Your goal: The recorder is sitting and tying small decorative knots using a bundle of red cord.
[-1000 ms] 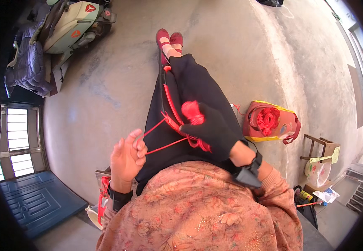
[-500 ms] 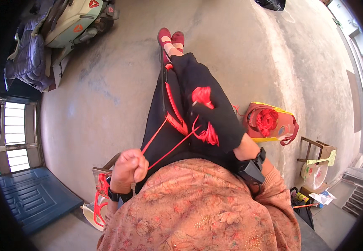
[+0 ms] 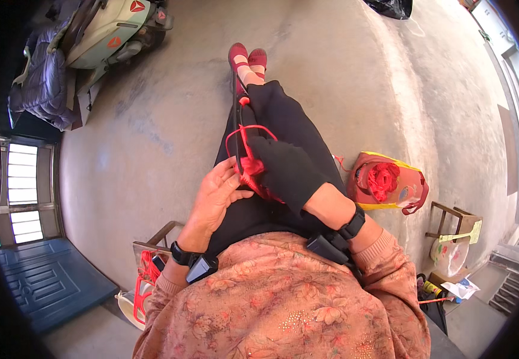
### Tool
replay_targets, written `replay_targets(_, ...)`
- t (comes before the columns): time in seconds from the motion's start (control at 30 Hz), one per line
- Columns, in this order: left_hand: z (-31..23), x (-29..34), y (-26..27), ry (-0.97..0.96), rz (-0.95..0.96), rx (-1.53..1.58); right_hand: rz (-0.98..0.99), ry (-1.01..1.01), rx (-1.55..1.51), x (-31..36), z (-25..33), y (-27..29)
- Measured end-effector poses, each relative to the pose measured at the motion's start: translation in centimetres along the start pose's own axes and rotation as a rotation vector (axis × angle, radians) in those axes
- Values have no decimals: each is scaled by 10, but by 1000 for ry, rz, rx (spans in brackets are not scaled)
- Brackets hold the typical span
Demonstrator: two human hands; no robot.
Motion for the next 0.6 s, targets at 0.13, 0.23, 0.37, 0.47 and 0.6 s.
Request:
replay_targets(0.13,-7,-7,12,8,-51,-58,-23,-62,-694,-9,-10,-3)
replay_targets(0.23,-43,2,36,-68,-173,73,-191,-125,-822,-7,-25,17)
replay_targets(0.37,-82,29,42,-62,-89,540,-375,126,-712,-6,5,54)
replay_targets(0.47,-115,71,30,-238,-35,411,-321,324,-204,-16,57,54)
replay_targets(0.6,-159,116,23,-506,85,415,-2,467,-440,-18,80,44)
Point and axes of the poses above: each hand's wrist, its own x-axis away from the middle knuckle, its own y-axis out of the back of the hand, z = x × y, the point moved 9 cm from there along -x, towards the middle knuckle, and after that the axes turned 2 degrees about -x, right-handed, at the moved point
